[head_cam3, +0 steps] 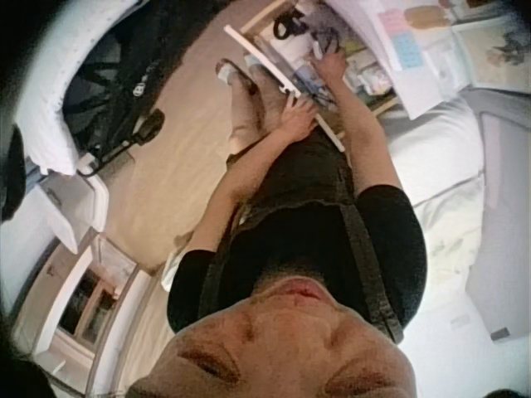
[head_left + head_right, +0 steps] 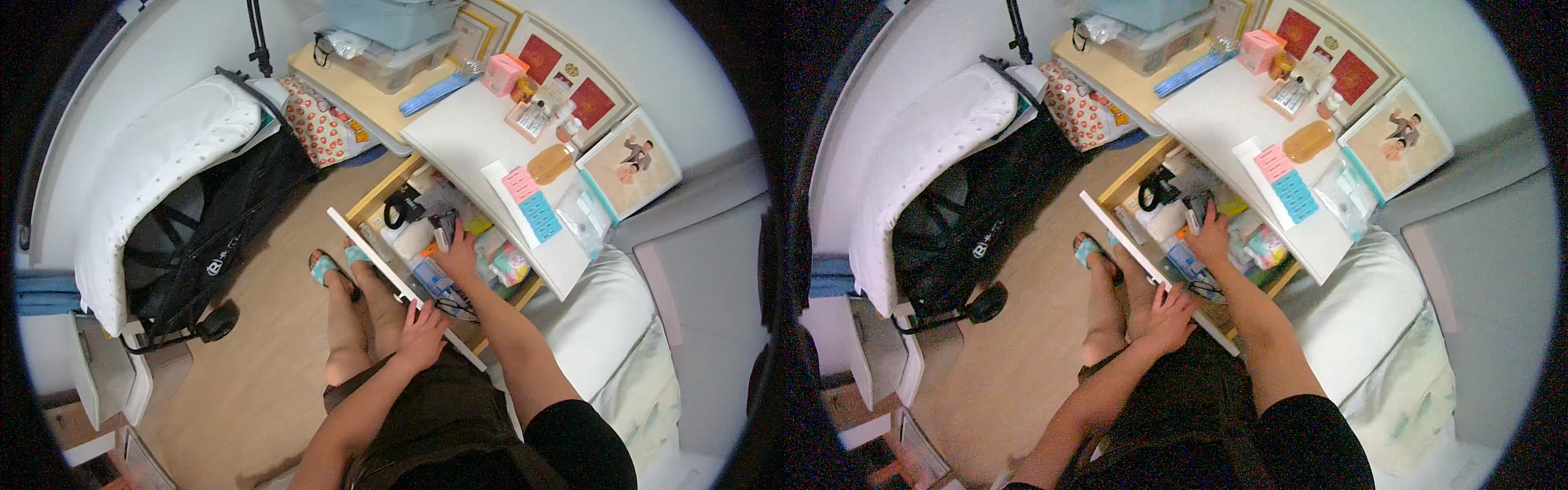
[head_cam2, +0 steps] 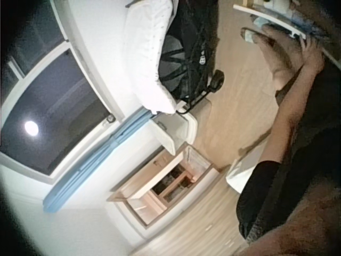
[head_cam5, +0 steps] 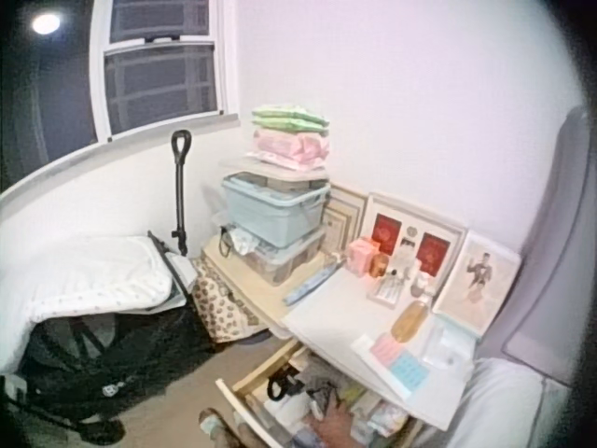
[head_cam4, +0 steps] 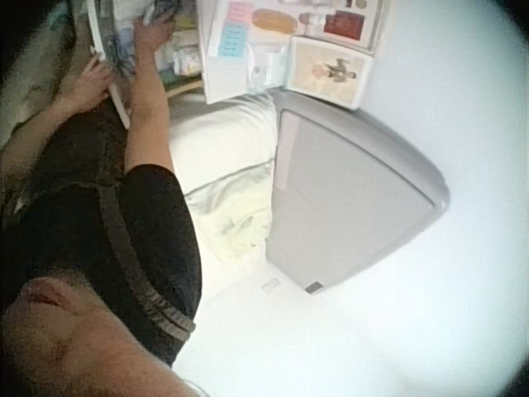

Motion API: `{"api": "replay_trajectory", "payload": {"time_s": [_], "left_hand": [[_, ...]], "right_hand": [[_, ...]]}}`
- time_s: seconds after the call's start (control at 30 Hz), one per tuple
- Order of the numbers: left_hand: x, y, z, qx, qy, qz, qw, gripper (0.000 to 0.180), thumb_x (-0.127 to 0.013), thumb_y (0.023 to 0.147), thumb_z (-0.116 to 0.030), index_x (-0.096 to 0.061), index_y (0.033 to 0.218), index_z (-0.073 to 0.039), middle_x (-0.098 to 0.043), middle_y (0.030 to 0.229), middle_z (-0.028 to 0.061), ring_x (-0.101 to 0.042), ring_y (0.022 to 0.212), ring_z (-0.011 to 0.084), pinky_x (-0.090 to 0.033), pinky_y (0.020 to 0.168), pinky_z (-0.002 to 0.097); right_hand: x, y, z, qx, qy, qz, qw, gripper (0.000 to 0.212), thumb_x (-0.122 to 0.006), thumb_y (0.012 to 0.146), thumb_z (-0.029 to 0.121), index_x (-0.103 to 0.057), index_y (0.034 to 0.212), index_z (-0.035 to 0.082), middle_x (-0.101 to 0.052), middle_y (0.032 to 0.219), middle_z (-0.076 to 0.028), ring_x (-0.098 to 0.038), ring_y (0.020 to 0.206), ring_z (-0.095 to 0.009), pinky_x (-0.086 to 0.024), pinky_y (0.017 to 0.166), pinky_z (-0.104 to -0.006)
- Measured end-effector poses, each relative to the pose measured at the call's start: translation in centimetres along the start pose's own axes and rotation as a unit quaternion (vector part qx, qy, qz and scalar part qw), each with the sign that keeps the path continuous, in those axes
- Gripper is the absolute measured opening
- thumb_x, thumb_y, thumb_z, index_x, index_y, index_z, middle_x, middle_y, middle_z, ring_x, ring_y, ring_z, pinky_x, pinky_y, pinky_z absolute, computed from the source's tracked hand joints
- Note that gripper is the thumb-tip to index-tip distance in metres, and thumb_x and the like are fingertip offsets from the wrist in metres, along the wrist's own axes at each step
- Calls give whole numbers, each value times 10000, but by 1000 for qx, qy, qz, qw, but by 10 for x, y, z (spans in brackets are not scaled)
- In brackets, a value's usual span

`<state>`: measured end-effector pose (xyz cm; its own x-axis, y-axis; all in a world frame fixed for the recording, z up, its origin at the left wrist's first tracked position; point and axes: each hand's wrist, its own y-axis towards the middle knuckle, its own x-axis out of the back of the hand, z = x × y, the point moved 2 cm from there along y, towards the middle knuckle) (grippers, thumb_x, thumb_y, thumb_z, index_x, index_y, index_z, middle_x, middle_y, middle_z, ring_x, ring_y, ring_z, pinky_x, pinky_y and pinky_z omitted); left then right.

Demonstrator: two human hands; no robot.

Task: The person folds two small patterned cloth items on a bed, then smooths and folds a larger white sheet. The person opens a bedside drawer and retrieves a black hair tie.

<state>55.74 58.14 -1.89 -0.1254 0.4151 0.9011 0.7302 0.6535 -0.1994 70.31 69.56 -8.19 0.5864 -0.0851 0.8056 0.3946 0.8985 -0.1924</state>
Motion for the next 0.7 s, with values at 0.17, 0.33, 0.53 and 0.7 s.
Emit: {"api": "replay_trajectory", "payload": {"time_s": [0.17,0.33,0.53,0.7], "left_hand": [[0,0,-1,-5,32,11,999,436,-613,734,-276,-514,1116,-90,-447,1139,95,-262,1228,288,-77,1048,492],[2,0,-2,-2,21,25,999,533,-615,732,-302,-459,1209,-122,-446,1202,107,-248,1251,304,-97,1047,509],[3,-2,-5,-1,1,0,1000,449,-635,717,-247,-510,1123,-102,-433,1166,107,-245,1246,293,-74,1053,487],[-1,-1,-5,16,6,10,1000,458,-632,724,-254,-500,1133,-96,-423,1182,111,-234,1255,294,-61,1055,487]], "right_hand": [[70,-19,-5,91,289,69,951,870,-641,573,173,-248,1336,26,-367,1269,-225,-368,1183,-299,-310,976,-331],[180,3,-32,164,197,-109,960,861,-653,573,160,-263,1332,44,-408,1218,-200,-414,1126,-300,-333,963,-345],[252,84,-88,74,-134,-210,966,835,-686,580,254,-305,1312,123,-456,1100,-197,-480,991,-356,-416,847,-422],[239,108,-91,-25,-211,-180,961,782,-692,599,320,-351,1277,129,-452,1146,-197,-479,1015,-368,-413,827,-467]]}}
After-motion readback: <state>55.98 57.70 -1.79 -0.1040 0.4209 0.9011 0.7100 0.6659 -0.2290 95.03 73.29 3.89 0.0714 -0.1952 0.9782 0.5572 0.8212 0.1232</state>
